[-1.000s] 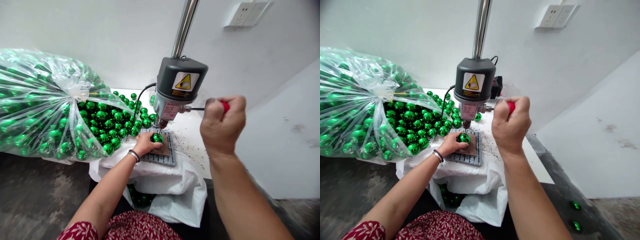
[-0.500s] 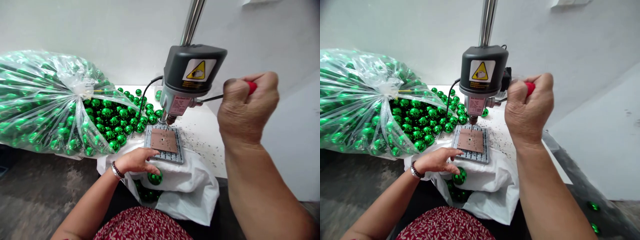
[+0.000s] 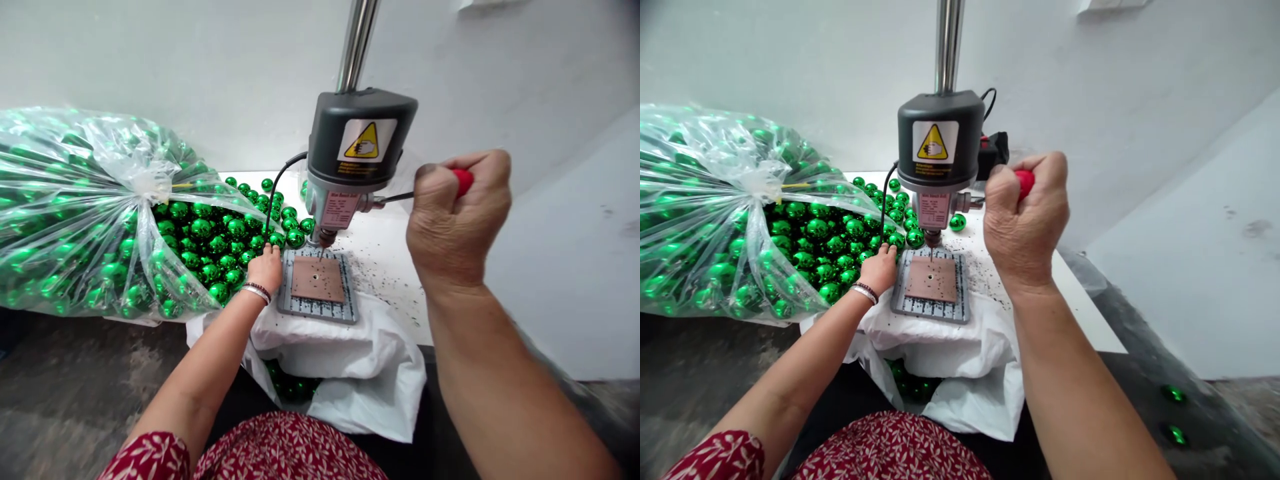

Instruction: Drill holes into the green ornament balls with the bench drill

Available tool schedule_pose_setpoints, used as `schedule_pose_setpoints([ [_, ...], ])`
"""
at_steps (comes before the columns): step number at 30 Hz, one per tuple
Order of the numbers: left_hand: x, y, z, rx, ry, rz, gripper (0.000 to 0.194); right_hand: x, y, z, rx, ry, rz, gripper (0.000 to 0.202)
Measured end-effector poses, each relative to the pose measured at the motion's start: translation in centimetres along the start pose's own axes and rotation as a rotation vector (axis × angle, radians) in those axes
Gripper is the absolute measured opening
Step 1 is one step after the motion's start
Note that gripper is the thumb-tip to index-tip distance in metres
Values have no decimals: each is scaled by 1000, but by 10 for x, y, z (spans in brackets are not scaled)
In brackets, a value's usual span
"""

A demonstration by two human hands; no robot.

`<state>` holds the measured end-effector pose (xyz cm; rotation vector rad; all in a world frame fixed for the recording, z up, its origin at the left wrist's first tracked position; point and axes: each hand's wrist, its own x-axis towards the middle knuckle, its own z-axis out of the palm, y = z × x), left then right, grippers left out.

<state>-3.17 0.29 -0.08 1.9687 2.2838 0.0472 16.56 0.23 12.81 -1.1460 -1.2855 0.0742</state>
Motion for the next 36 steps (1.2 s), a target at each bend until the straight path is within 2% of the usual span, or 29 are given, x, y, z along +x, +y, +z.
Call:
schedule_pose_setpoints([
  [6, -4, 0, 0, 33, 72, 1, 48, 0, 2, 0, 13, 21, -26, 13],
  [9, -16, -5, -2, -27, 130, 42, 54, -1, 2, 0, 6, 32, -43, 14],
  [12, -33, -10, -2, -190, 163, 95, 63, -1, 4, 0, 16, 43, -66, 14],
  [15, -49, -10, 4, -372, 122, 109, 57, -1, 5, 1, 38, 45, -70, 14],
  [19, -59, -3, 25, -492, 146, 174, 49, -1, 5, 1, 27, 47, -56, 14],
  [24, -57, 7, 51, -645, 243, 245, 52, -1, 7, 0, 25, 51, -82, 19],
  [26, -55, 9, 52, -761, 274, 222, 50, -1, 8, 0, 21, 44, -75, 21],
  [29, -53, 9, 42, -1044, 325, 132, 51, -1, 10, 0, 14, 35, -55, 23],
  [31, -53, 8, 30, -1357, 246, 43, 57, -1, 11, 1, 19, 42, -49, 23],
  [34, -54, 5, 13, -1845, -3, -28, 69, -1, 10, 1, 23, 55, -45, 21],
  [36, -54, 3, 7, -2031, -105, -41, 67, -1, 10, 1, 18, 63, -50, 20],
])
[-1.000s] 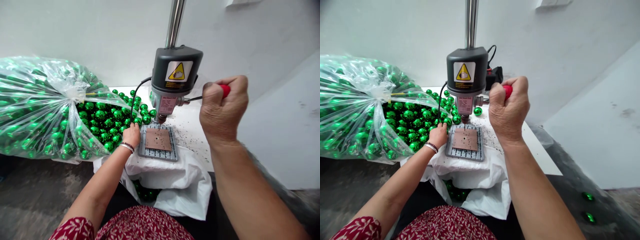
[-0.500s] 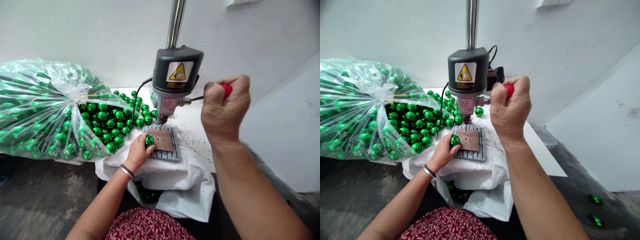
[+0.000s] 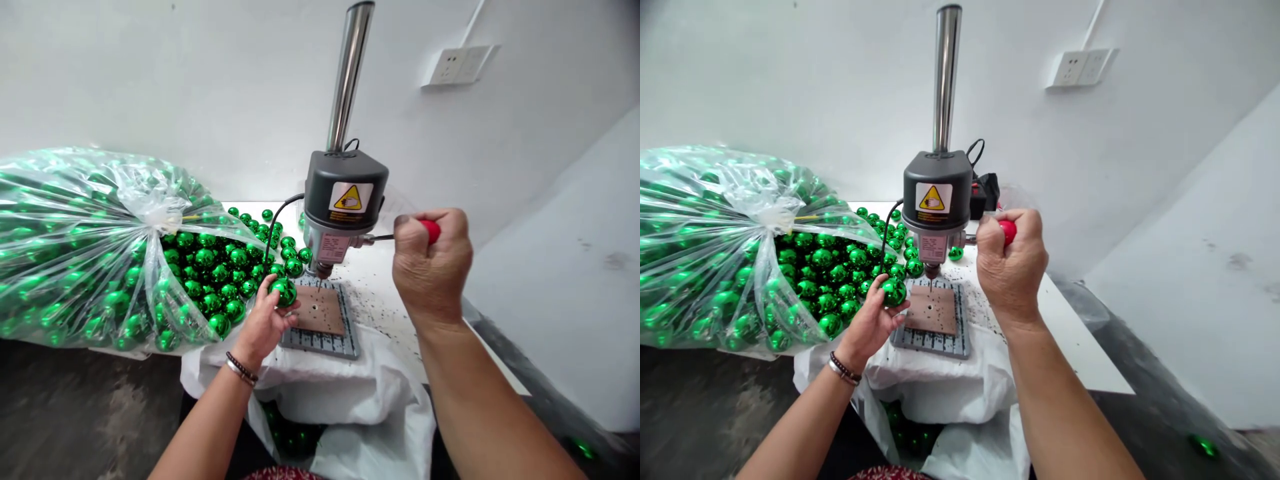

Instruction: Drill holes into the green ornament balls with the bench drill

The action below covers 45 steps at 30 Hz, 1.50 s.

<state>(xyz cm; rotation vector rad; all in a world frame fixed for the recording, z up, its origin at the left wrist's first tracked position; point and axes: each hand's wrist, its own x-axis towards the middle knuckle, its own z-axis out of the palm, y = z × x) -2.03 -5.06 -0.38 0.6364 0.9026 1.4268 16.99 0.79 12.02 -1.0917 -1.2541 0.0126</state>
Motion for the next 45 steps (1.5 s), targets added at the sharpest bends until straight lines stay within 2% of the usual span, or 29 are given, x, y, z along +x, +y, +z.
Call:
schedule_pose_setpoints([
  [4, 2, -1, -3, -96, 11, -95, 52, 0, 1, 0, -12, 2, -25, 21],
  [8, 9, -2, -4, -51, 45, -85, 53, 0, 1, -1, -8, -13, -18, 20],
  [13, 26, -2, -3, 155, 115, -3, 44, -1, -1, -1, 4, -34, 2, 24],
  [16, 39, -5, -3, 386, 124, 43, 53, -1, -2, -1, 6, -25, -4, 25],
  [21, 52, -5, 2, 817, -7, 113, 52, 0, -2, -1, -12, -28, -27, 22],
  [24, 56, -3, 8, 992, -106, 129, 47, 1, 0, -1, -34, -31, -51, 21],
  [27, 60, -3, 11, 1109, -138, 157, 53, 0, 2, 0, -37, -26, -74, 23],
  [32, 65, -6, 9, 1196, -114, 149, 64, 0, 4, 0, -56, -45, -104, 25],
  [39, 63, -4, 13, 1266, -113, 168, 62, 1, 4, 0, -69, -57, -89, 21],
  [45, 58, -8, 18, 1283, -232, 251, 64, 0, 4, 0, -121, -53, -80, 20],
])
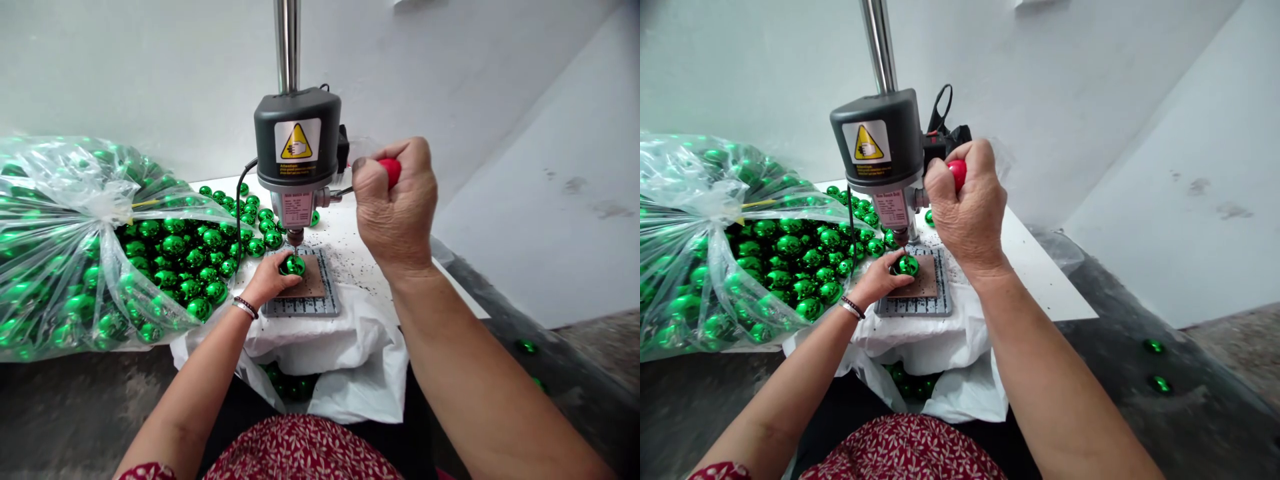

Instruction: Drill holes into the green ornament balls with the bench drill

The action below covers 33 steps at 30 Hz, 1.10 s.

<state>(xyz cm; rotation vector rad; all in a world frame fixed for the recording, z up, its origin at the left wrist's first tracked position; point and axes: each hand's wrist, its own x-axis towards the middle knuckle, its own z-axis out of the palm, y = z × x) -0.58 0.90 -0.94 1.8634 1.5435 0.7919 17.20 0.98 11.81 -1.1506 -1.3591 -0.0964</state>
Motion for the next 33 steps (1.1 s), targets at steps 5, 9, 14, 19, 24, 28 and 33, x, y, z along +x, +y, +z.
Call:
schedule_pose_setpoints([
  [5, -6, 0, 2, -88, -43, -13, 61, 0, 0, 0, 44, 16, -28, 18],
  [9, -2, -4, 2, -162, -10, -94, 59, 2, -4, -2, 53, -34, 27, 15],
  [14, 8, -10, 0, -187, 6, -126, 50, 4, -13, -6, 109, -78, 126, 16],
  [19, 10, -11, -4, -239, -41, -120, 50, 4, -14, -6, 121, -92, 120, 17],
  [24, 10, -14, -2, -231, -45, -88, 54, 2, -7, -5, 158, -84, 82, 17],
  [28, 1, -9, 3, -95, -7, -67, 59, 2, -7, -5, 138, -100, 73, 18],
  [33, -14, 6, 9, 110, 19, -55, 57, 2, -8, -3, 36, -50, 63, 17],
])
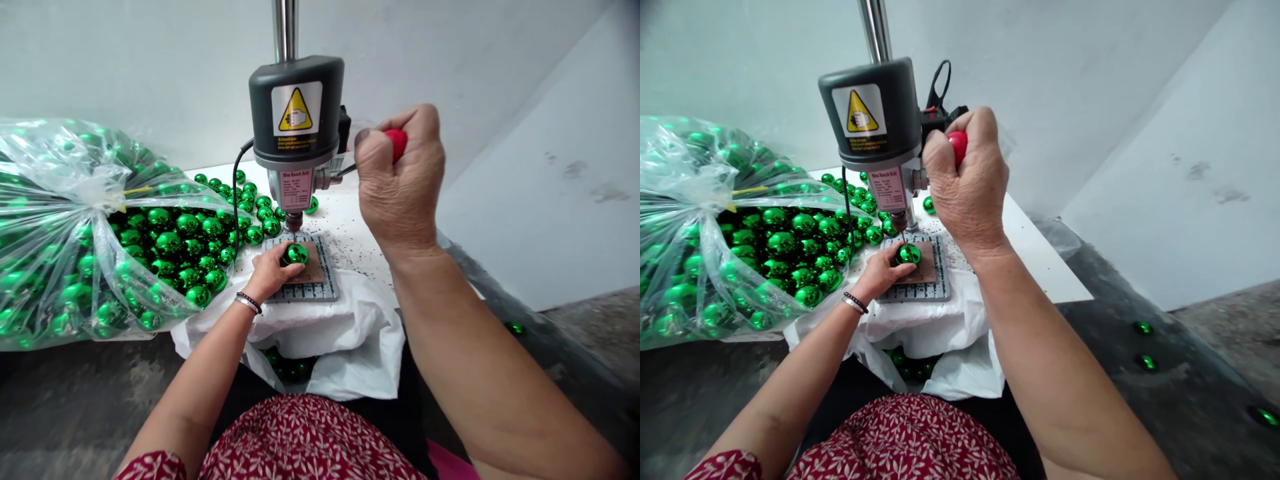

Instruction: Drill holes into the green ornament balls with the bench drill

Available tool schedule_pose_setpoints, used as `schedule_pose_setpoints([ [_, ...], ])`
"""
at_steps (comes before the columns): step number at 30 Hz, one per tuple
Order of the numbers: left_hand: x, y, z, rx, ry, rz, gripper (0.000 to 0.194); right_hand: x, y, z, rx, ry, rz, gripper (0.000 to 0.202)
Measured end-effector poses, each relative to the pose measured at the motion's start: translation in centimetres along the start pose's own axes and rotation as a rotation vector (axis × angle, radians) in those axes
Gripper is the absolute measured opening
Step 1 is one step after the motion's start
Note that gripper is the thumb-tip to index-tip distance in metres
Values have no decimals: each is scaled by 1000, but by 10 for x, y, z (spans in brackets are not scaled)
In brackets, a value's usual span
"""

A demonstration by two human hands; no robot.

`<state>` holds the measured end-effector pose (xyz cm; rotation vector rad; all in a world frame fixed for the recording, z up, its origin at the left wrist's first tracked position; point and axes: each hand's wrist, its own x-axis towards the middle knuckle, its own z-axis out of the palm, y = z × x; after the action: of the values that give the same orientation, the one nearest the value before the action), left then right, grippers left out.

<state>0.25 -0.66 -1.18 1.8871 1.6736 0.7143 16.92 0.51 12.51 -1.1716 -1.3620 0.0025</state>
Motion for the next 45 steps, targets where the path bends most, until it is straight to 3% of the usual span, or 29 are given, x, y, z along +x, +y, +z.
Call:
schedule_pose_setpoints([
  [7, 0, -1, 3, -56, 1, -48, 54, -3, 5, -5, 2, -32, -31, 17],
  [21, 1, -8, 9, 13, 21, -4, 50, -17, 1, -14, -41, 53, -23, 27],
  [29, 1, -8, 9, 32, -2, -3, 50, -16, 4, -15, -177, 92, -32, 20],
  [45, -1, -10, 10, 9, -3, -2, 50, -45, 28, -11, -155, 147, -199, 16],
])
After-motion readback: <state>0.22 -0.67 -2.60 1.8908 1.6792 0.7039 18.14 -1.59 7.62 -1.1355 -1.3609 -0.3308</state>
